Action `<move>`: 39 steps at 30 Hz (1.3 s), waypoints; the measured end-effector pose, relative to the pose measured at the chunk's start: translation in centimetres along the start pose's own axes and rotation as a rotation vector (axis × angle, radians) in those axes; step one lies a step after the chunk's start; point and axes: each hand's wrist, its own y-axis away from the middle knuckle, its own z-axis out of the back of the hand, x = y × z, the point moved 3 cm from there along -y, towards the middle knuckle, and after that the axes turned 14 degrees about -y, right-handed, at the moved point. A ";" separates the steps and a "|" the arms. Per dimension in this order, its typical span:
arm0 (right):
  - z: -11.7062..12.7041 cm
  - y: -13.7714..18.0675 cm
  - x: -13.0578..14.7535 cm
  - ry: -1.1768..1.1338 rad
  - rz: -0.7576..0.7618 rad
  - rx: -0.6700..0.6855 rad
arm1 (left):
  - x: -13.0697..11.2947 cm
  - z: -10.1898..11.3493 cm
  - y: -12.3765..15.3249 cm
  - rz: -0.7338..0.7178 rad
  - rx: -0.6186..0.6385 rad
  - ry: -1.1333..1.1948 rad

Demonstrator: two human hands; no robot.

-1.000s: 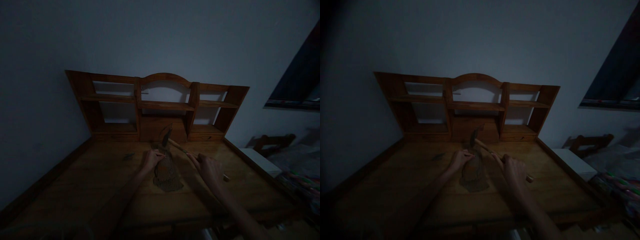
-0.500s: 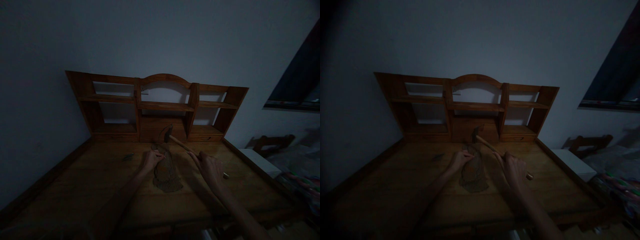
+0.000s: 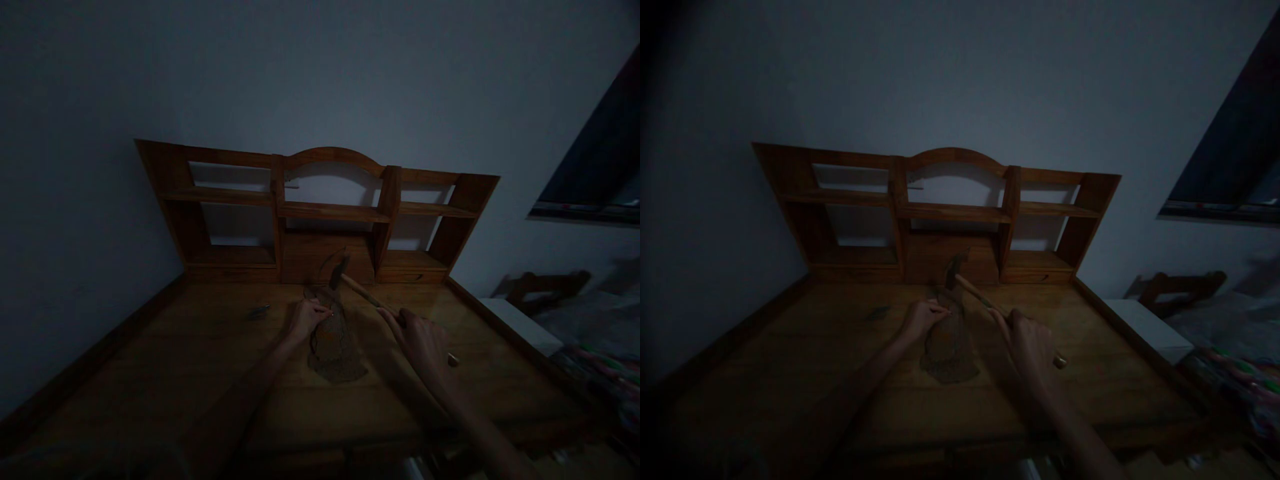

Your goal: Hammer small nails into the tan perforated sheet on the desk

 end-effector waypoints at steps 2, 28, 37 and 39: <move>0.2 -0.2 0.1 0.003 0.007 -0.013 | 0.1 0.0 0.0 -0.002 0.000 -0.005; -2.2 1.6 0.3 0.020 0.015 0.013 | 0.4 -0.1 0.0 -0.022 -0.013 -0.027; -2.0 1.3 0.4 -0.018 -0.051 0.038 | 0.0 0.0 0.1 -0.025 -0.006 -0.026; -2.0 1.3 0.5 -0.020 -0.056 0.061 | 0.1 0.0 0.2 -0.015 -0.005 -0.024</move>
